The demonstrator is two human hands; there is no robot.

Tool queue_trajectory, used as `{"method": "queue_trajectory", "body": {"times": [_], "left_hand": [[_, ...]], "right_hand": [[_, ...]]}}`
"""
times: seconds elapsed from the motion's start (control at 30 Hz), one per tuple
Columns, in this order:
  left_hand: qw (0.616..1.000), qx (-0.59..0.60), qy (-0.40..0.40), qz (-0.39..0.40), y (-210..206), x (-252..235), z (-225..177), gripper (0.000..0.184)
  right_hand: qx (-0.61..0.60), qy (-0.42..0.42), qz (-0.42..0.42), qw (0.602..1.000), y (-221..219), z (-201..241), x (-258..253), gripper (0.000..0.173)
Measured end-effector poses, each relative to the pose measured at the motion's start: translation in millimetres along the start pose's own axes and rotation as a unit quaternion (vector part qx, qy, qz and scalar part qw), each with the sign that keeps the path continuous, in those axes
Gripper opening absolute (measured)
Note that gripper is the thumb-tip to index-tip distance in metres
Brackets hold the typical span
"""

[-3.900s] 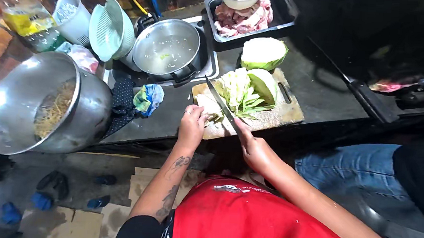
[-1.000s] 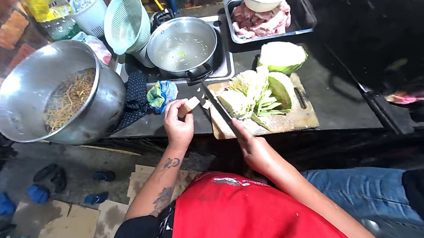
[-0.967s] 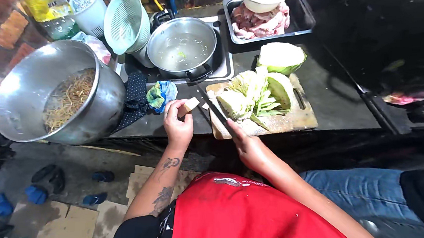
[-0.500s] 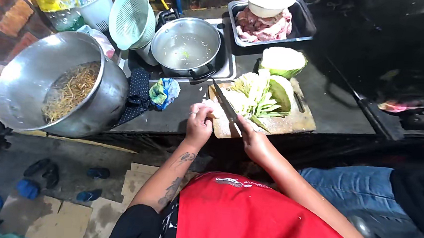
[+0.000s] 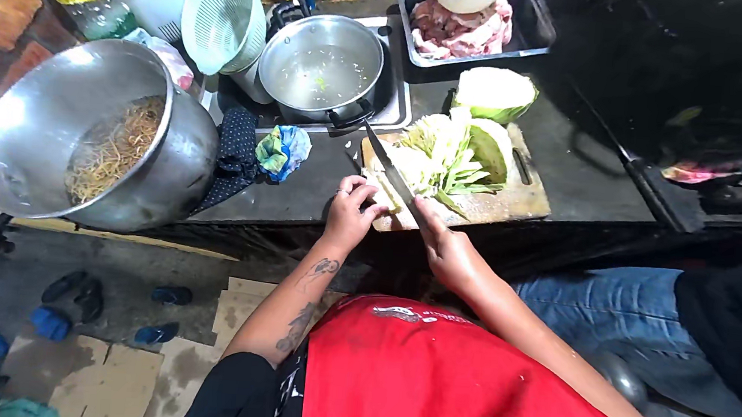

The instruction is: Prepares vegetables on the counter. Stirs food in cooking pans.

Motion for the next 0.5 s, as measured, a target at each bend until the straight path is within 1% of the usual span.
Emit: {"method": "queue_trajectory", "body": {"times": [0.13, 0.27, 0.37, 0.5], "left_hand": [[1.0, -0.019, 0.004, 0.01, -2.7, -8.5, -2.0, 0.022], [0.999, -0.034, 0.016, 0.026, -1.6, -10.7, -5.1, 0.02], [0.998, -0.048, 0.017, 0.042, -0.7, -12.2, -5.2, 0.019], [0.998, -0.046, 0.019, 0.044, -2.0, -12.7, -4.0, 0.016]], "right_hand": [[-0.005, -0.007, 0.022, 1.0, -5.8, 2.6, 0.3, 0.062], [-0.005, 0.001, 0.01, 1.0, -8.8, 1.0, -1.5, 0.062], [0.003, 0.0, 0.017, 1.0, -7.5, 0.1, -2.2, 0.063], [0.017, -0.001, 0.015, 1.0, -8.6, -2.9, -2.4, 0.064]]}}
Point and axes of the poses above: each hand's wrist, its own x-axis away from the middle knuckle, its own y-axis out of the back of the hand, z = x × y, the point moved 2 cm from there along -x, towards the middle knuckle, and after that the axes turned 11 degrees about z, right-handed, at the moved point
